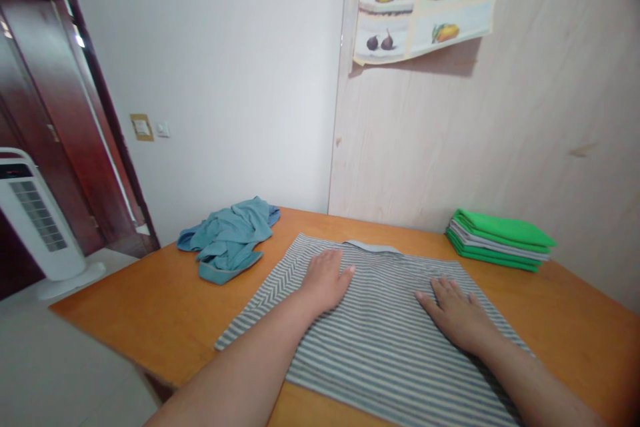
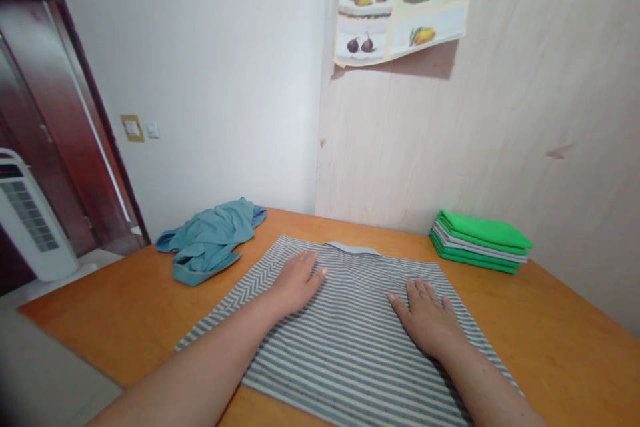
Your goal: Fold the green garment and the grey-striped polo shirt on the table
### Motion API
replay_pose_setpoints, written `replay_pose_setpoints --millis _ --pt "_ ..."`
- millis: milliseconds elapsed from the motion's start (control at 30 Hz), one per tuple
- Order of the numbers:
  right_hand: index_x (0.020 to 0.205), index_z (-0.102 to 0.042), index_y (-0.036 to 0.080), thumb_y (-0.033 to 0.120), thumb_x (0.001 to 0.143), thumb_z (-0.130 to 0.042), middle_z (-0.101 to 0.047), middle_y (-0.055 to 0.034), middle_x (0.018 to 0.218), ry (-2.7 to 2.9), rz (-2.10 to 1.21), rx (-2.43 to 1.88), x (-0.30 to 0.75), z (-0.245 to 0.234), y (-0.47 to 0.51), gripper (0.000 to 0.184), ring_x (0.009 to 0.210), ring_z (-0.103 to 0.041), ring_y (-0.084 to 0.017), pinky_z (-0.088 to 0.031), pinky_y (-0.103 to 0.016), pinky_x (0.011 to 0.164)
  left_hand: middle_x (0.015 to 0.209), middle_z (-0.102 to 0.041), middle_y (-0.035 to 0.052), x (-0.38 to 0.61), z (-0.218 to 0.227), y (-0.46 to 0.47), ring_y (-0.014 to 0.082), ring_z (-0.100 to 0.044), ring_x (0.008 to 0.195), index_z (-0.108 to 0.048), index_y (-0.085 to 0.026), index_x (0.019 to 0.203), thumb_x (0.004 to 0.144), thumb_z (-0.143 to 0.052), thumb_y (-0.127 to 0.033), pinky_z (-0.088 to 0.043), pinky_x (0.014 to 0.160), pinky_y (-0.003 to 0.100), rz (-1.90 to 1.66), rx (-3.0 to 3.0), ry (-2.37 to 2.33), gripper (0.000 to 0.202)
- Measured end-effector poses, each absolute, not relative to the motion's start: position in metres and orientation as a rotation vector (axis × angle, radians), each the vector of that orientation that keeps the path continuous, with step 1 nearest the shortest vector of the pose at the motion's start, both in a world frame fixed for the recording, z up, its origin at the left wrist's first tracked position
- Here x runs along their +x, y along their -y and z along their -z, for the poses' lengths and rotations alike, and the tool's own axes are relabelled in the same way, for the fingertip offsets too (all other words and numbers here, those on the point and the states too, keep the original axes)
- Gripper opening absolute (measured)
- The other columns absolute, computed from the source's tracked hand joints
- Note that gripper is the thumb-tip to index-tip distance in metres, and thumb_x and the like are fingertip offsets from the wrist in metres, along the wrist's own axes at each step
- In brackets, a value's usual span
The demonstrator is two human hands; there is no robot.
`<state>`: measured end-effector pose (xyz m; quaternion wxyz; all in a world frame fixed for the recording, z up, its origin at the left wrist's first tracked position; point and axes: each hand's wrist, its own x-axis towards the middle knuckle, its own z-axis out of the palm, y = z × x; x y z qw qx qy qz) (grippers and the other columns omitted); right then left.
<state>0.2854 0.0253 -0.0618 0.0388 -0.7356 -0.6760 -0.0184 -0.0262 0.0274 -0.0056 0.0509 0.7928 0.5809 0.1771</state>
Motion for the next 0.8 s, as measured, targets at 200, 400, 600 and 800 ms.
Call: replay_pose_setpoints --millis 200,400,600,800 --pt "0.153 -0.034 0.010 0.064 0.093 -0.018 -0.028 -0.0158 0.161 2.093 0.079 -2.215 0.292 0.072 -0.030 0.082 0.149 -0.020 -0.034 -0.020 -0.062 0.116 0.160 -0.025 0.0215 -0.034 0.016 -0.032 0.0373 -0.019 0.149 -0.028 -0.005 0.153 0.093 -0.019 -0.069 -0.014 0.119 0.055 -0.242 2.267 -1.982 0.088" --pt "0.152 -0.037 0.013 0.059 0.093 -0.019 -0.028 -0.0147 0.161 2.141 0.092 -2.218 0.293 0.073 -0.031 0.077 0.149 -0.021 -0.034 -0.021 -0.063 0.115 0.162 -0.017 0.0207 -0.034 0.017 -0.030 0.0350 -0.011 0.151 -0.025 -0.006 0.155 0.091 -0.016 -0.073 -0.011 0.119 0.055 -0.175 2.265 -1.969 0.094" --pt "0.152 -0.037 0.012 0.063 0.092 -0.018 -0.030 -0.0146 0.160 2.102 0.107 -2.219 0.292 0.073 -0.031 0.080 0.149 -0.021 -0.034 -0.020 -0.063 0.115 0.163 -0.017 0.0194 -0.035 0.015 -0.029 0.0340 -0.010 0.151 -0.025 -0.008 0.155 0.090 -0.015 -0.075 -0.010 0.119 0.055 -0.164 2.251 -1.966 0.094" --pt "0.153 -0.035 0.012 0.064 0.092 -0.017 -0.027 -0.0129 0.161 2.099 0.078 -2.227 0.291 0.072 -0.030 0.082 0.150 -0.019 -0.032 -0.020 -0.061 0.116 0.163 -0.017 0.0181 -0.035 0.015 -0.029 0.0333 -0.010 0.151 -0.026 -0.012 0.155 0.088 -0.016 -0.076 -0.009 0.119 0.056 -0.171 2.239 -1.992 0.093"
